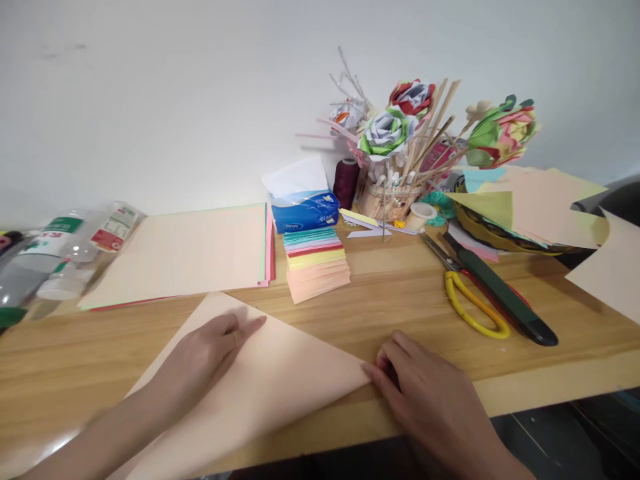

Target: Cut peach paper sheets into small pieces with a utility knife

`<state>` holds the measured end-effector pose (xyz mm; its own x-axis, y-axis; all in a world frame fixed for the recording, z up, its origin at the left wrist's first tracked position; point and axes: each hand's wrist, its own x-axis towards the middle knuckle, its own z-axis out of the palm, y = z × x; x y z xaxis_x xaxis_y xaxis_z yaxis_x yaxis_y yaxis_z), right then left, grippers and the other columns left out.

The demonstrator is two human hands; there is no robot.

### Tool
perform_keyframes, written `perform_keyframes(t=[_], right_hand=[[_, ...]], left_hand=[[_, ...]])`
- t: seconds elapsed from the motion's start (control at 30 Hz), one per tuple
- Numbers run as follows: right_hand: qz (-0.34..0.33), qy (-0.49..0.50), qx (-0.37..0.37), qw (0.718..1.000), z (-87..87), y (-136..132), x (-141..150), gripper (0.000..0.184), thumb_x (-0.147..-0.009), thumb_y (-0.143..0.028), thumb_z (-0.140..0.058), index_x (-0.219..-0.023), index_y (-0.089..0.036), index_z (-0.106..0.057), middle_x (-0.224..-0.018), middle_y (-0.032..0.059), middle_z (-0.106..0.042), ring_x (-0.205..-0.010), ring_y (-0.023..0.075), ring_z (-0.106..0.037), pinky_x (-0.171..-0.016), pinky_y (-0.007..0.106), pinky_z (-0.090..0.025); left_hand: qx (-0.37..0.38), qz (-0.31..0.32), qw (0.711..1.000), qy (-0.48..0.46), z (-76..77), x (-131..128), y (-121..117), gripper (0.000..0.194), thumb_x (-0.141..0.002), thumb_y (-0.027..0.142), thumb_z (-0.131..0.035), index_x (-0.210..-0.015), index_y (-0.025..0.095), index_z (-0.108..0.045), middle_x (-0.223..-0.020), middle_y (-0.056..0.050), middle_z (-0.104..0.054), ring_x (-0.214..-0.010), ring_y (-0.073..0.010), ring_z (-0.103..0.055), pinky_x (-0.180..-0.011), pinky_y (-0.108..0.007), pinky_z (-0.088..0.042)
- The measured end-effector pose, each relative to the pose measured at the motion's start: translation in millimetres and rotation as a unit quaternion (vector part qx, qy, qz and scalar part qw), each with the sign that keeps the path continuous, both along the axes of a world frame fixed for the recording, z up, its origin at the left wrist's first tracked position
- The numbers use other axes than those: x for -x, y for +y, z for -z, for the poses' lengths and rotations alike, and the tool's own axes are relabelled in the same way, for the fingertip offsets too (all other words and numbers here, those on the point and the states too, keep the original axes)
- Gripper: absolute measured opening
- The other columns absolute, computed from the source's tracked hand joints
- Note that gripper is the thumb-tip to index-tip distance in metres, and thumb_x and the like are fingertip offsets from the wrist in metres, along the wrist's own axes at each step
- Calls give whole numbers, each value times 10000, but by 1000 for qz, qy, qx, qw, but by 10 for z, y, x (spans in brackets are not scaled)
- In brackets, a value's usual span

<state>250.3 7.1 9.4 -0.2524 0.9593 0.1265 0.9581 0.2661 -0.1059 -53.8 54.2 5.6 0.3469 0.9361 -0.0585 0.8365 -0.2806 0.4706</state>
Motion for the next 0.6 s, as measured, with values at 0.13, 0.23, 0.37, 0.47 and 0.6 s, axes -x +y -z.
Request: perform_keyframes(t=[0.13, 0.23, 0.37, 0.47, 0.6], right_hand=[[-2, -1, 10, 1000, -21, 10, -3, 192, -800, -277, -605, -645, -236, -500, -642, -32, -546, -530, 162, -571, -469, 277, -331], [-3, 0, 12, 1000, -23, 25, -5, 192, -802, -277, -599, -646, -239, -495, -641, -35, -547, -525, 164, -576, -465, 278, -334], [-3, 0, 17, 1000, -9, 35, -14, 187, -804, -288, -597, -657, -243, -491, -637, -43, -547, -519, 164, -584, -461, 280, -336], [-4, 2, 16, 1000, 1, 32, -25, 188, -806, -295, -595, -659, -247, -488, -628, -51, -547, -502, 162, -584, -442, 279, -325], [-7, 7, 9, 1000, 4, 37, -32, 200, -805, -305, -595, -654, -252, -475, -611, -61, -541, -479, 160, -583, -416, 273, -324]], left_hand=[[19, -9, 999, 32, 51, 32, -17, 332, -870, 440, -380, -969, 270, -648, -674, 11, -564, -608, -153, -542, -526, -226, -406], [-3, -8, 999, 51, 89, 54, -20, 341, -881, 450, -357, -952, 278, -642, -671, 8, -569, -613, -159, -548, -521, -228, -405], [-86, 31, 992, 89, 99, 57, -7, 418, -914, 453, -281, -934, 262, -653, -750, -27, -587, -671, -175, -570, -518, -239, -404], [-126, 62, 984, 109, 76, 35, 3, 500, -944, 446, -204, -926, 248, -662, -773, -39, -588, -664, -171, -572, -521, -248, -417], [-108, 34, 989, 96, 39, -11, 2, 533, -956, 471, -179, -914, 242, -659, -752, -18, -571, -632, -138, -560, -540, -230, -441]])
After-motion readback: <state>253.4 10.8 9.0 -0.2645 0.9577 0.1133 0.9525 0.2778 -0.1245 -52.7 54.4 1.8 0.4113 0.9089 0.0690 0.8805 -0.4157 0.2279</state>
